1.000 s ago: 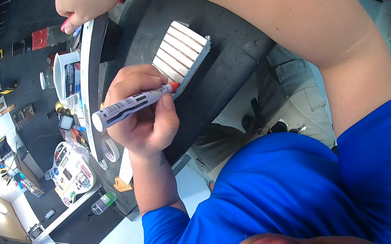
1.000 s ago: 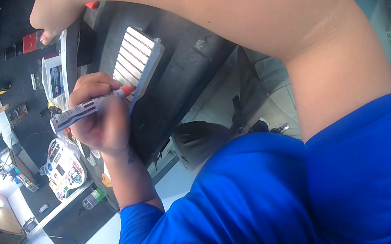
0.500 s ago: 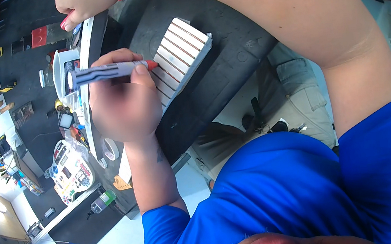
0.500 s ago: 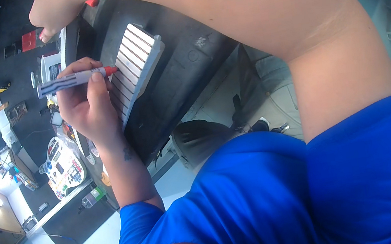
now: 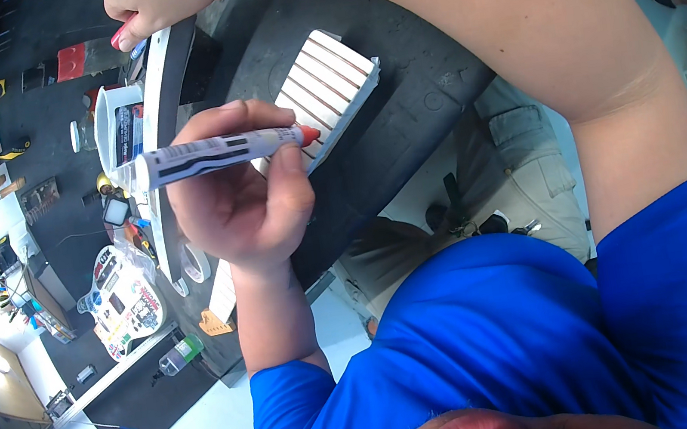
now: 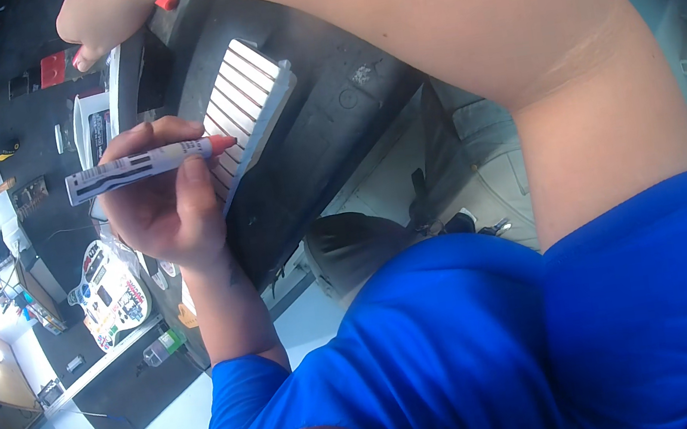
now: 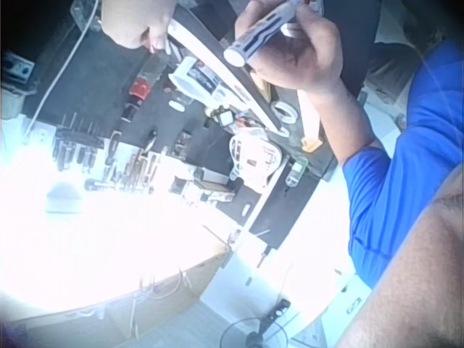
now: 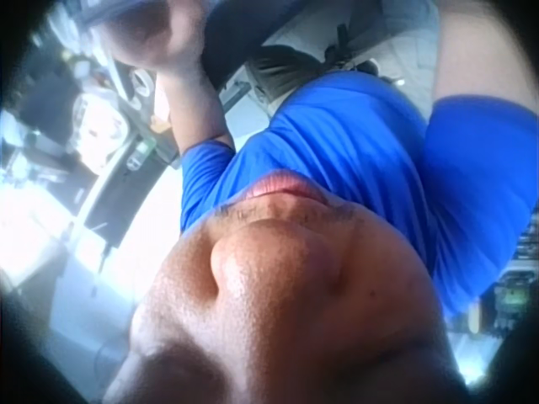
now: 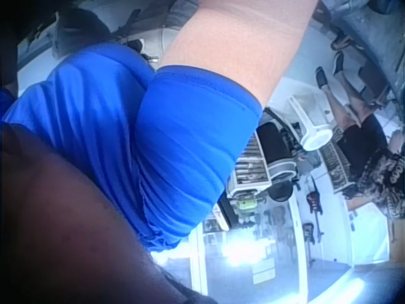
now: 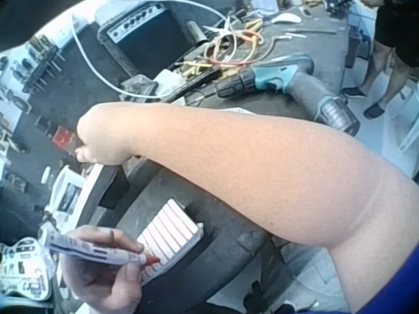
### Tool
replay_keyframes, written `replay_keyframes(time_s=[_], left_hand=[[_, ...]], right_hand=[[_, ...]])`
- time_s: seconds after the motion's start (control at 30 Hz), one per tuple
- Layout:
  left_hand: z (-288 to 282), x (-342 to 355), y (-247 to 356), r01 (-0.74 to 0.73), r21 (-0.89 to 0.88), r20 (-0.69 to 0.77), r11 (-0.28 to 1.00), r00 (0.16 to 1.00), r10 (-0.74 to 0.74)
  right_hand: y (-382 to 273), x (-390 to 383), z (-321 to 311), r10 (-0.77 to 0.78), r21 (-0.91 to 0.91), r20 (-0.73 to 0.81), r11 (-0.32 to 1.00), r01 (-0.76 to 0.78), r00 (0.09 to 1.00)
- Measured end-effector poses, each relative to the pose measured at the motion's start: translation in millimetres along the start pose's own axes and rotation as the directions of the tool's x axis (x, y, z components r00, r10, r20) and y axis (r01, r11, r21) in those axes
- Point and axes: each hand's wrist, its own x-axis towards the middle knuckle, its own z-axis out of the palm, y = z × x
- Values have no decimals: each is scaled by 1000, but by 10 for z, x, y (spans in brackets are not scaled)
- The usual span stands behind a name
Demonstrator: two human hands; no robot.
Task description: The person marks a fretboard with a red pen, places the neck into a long wooden guide, and sands the surface using a sanding block.
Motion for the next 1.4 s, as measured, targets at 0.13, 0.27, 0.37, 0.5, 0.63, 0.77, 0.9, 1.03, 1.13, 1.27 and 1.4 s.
replay_keyframes(time_s=[0.13,0.27,0.37,0.5,0.63,0.77,0.9,1.03,1.13,1.27,1.4], left_hand=[[8,-1,-12,-31,13,43,999,999,31],[9,21,-29,-45,29,84,999,996,43],[18,11,-36,-31,26,79,999,996,29],[12,31,-35,-13,50,64,999,998,10],[37,87,-47,45,98,-42,994,998,-41],[43,171,-15,122,276,-114,953,989,-93],[-12,218,-127,182,250,-235,951,964,-123],[-57,158,59,178,22,-324,984,932,-161],[-206,-41,72,21,5,-136,1000,991,-20],[-162,-150,15,-8,36,-33,999,999,9],[-201,-166,3,-41,41,25,998,999,40]], right_hand=[[144,15,4,-111,13,5,994,111,994],[175,102,89,-123,-27,-10,992,123,992],[165,61,61,-115,-32,-8,993,115,993],[163,44,60,-141,7,-23,990,141,990],[153,52,56,-122,21,-13,992,122,992],[194,174,155,-124,-63,-30,990,122,992],[152,77,51,-139,-3,6,990,139,990],[157,72,43,-139,7,6,990,139,990],[121,60,51,-68,20,55,998,67,996],[214,191,203,-88,-40,-24,995,87,996],[-20,101,55,27,-2,44,1000,-27,999]])
